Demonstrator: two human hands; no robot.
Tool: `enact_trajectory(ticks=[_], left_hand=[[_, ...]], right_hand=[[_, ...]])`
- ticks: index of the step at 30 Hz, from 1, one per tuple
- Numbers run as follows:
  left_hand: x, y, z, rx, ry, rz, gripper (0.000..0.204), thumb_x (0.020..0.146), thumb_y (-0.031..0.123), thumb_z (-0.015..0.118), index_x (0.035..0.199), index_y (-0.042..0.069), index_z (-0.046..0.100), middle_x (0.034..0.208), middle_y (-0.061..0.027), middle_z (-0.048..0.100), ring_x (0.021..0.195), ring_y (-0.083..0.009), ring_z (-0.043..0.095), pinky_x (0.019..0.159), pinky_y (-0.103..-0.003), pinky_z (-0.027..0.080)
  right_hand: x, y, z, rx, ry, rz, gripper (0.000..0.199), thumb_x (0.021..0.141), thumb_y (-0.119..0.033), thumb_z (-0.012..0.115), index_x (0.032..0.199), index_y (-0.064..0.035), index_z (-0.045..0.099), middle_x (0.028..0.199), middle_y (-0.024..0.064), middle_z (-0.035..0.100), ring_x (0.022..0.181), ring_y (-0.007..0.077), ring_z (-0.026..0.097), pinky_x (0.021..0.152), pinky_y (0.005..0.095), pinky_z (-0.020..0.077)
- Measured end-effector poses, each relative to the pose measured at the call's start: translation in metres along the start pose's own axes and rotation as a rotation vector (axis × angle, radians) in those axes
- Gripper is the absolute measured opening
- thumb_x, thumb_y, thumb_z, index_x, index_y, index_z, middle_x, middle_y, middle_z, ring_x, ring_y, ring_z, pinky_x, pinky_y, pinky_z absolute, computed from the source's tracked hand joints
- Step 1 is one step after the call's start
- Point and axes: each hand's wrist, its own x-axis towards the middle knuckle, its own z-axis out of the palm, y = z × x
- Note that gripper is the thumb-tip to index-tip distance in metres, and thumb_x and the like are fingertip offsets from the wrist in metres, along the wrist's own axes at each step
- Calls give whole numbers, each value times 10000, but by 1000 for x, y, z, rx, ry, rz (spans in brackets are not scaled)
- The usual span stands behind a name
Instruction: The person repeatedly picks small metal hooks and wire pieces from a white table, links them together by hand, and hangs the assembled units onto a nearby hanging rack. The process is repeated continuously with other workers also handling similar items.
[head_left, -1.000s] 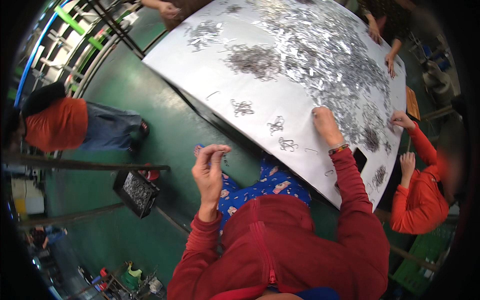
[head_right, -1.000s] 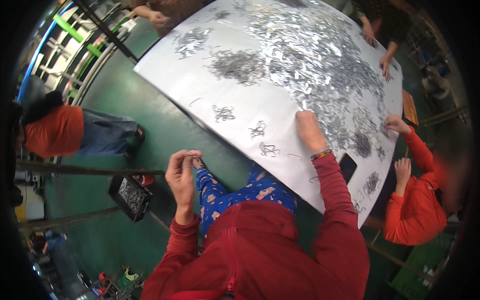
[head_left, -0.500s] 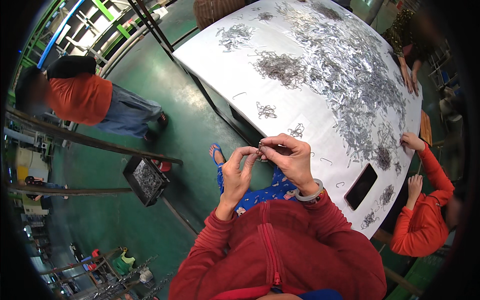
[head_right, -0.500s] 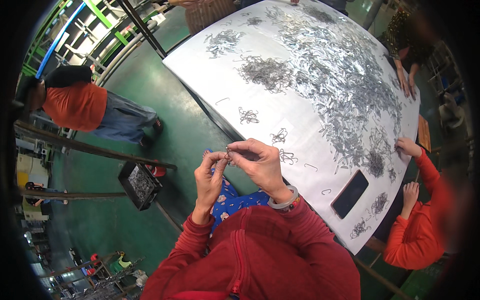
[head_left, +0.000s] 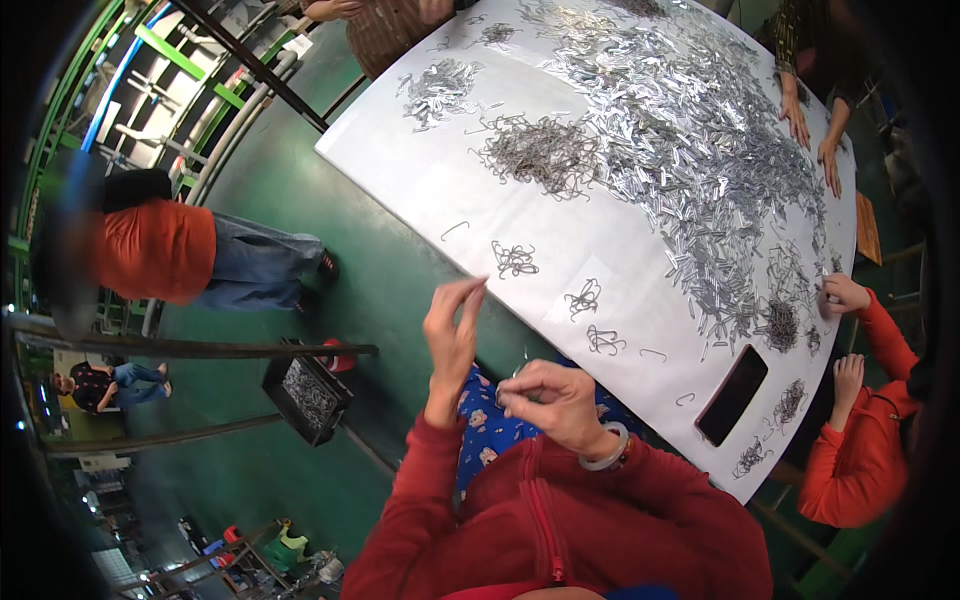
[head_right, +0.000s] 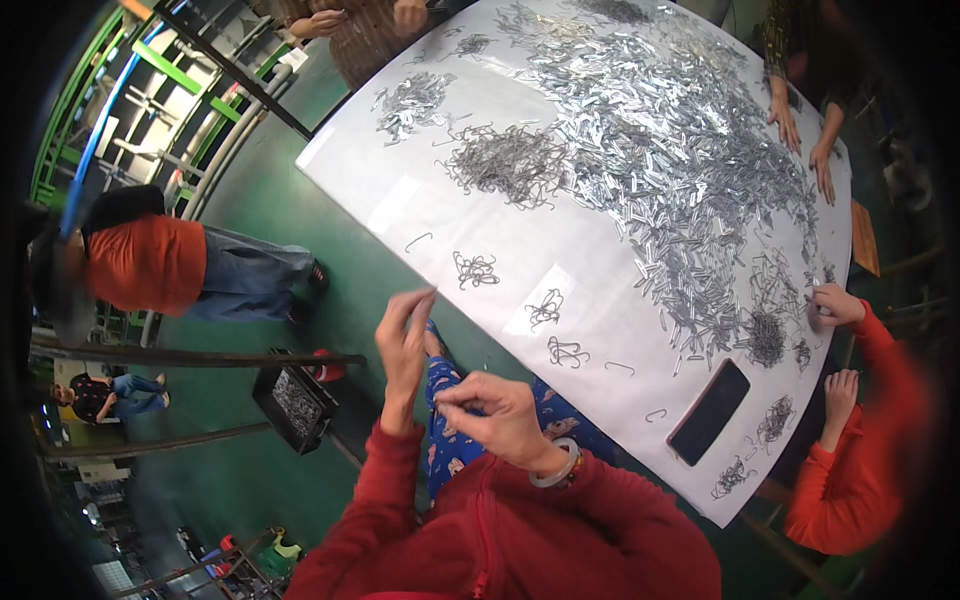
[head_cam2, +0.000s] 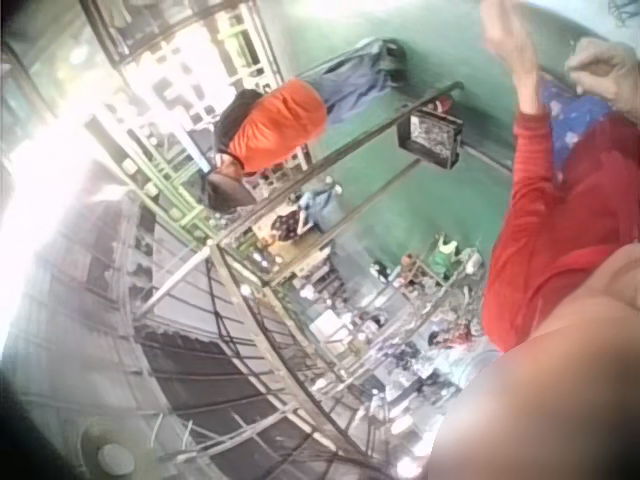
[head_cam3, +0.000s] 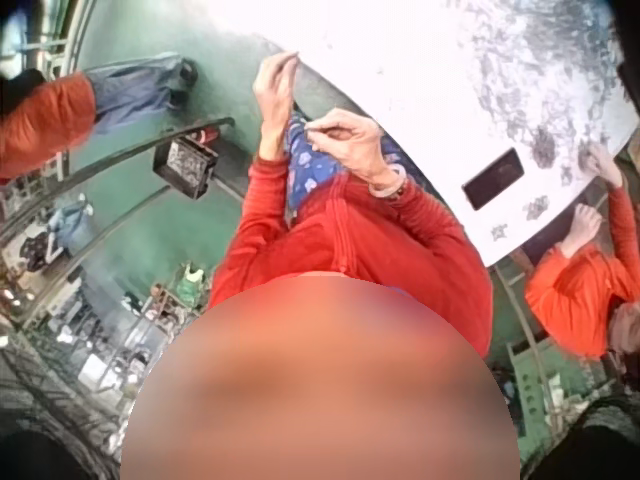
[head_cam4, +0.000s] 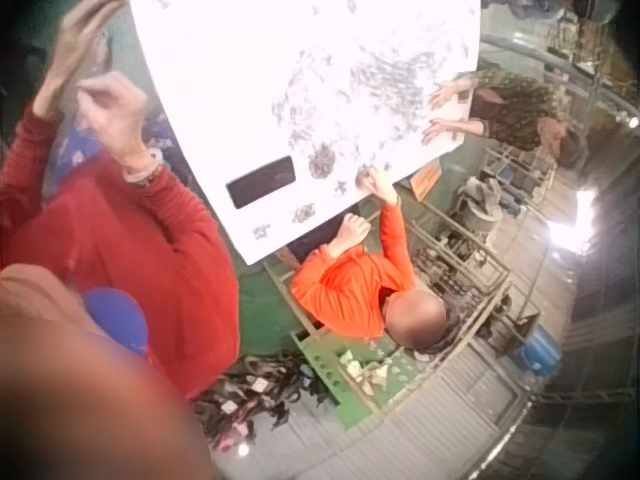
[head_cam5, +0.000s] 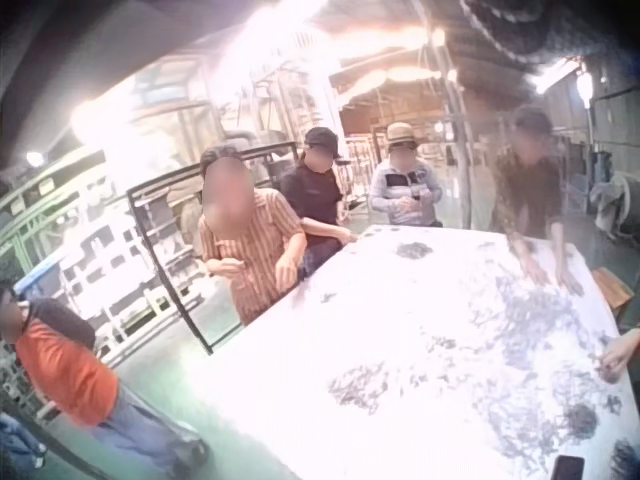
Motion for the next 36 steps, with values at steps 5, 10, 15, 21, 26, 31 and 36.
enact_trajectory(ticks=[5, 10, 15, 21, 26, 31, 36], left_hand=[[118, -42, 93, 298, -275, 433, 123, 800, 73, 696, 921, 81, 717, 845, -71, 598, 854, -254, 548, 753, -356, 459], [172, -58, 136, 699, -527, 709, 99, 787, 127, 681, 874, 129, 728, 861, -41, 584, 918, -253, 553, 801, -372, 461], [193, -59, 123, 698, -537, 560, 96, 800, 153, 665, 849, 91, 719, 847, -75, 625, 903, -270, 575, 802, -396, 467], [190, -68, 83, 160, -546, -215, 135, 858, 106, 654, 854, -21, 698, 682, -90, 679, 644, -175, 649, 621, -316, 518], [175, -77, 67, 2, -530, -342, 181, 901, 154, 657, 963, -14, 685, 858, -66, 686, 763, -121, 639, 679, -259, 518], [163, -61, 55, -195, -550, -420, 234, 918, 194, 649, 1048, -1, 637, 929, -73, 669, 829, -148, 639, 721, -287, 527], [127, -21, 28, -332, -605, -417, 250, 933, 221, 628, 1057, 7, 595, 919, -78, 653, 856, -160, 641, 729, -297, 530]], right_hand=[[-3, 6, -1, 37, -26, 0, 135, 815, 88, 670, 941, 42, 687, 862, 76, 670, 752, 93, 648, 675, 210, 535], [-3, 4, -2, -49, -67, -28, 153, 802, 99, 673, 946, 51, 691, 856, 83, 663, 748, 109, 642, 667, 225, 528], [-2, 2, 0, -99, -91, -61, 166, 800, 103, 674, 954, 46, 697, 862, 79, 657, 780, 110, 633, 686, 229, 524], [-7, -3, 7, -2, -46, -45, 145, 811, 87, 671, 949, 47, 685, 866, 62, 649, 766, 78, 633, 694, 197, 527], [-14, -5, 10, -21, -83, -44, 173, 806, 129, 654, 964, 60, 674, 894, 93, 637, 810, 124, 644, 723, 225, 538], [-18, -7, 14, -68, -97, -57, 179, 802, 132, 653, 962, 56, 677, 891, 95, 638, 799, 126, 642, 718, 229, 540], [-16, -9, 15, -87, -90, -96, 173, 795, 133, 652, 947, 55, 681, 878, 98, 637, 779, 130, 639, 706, 231, 539]])
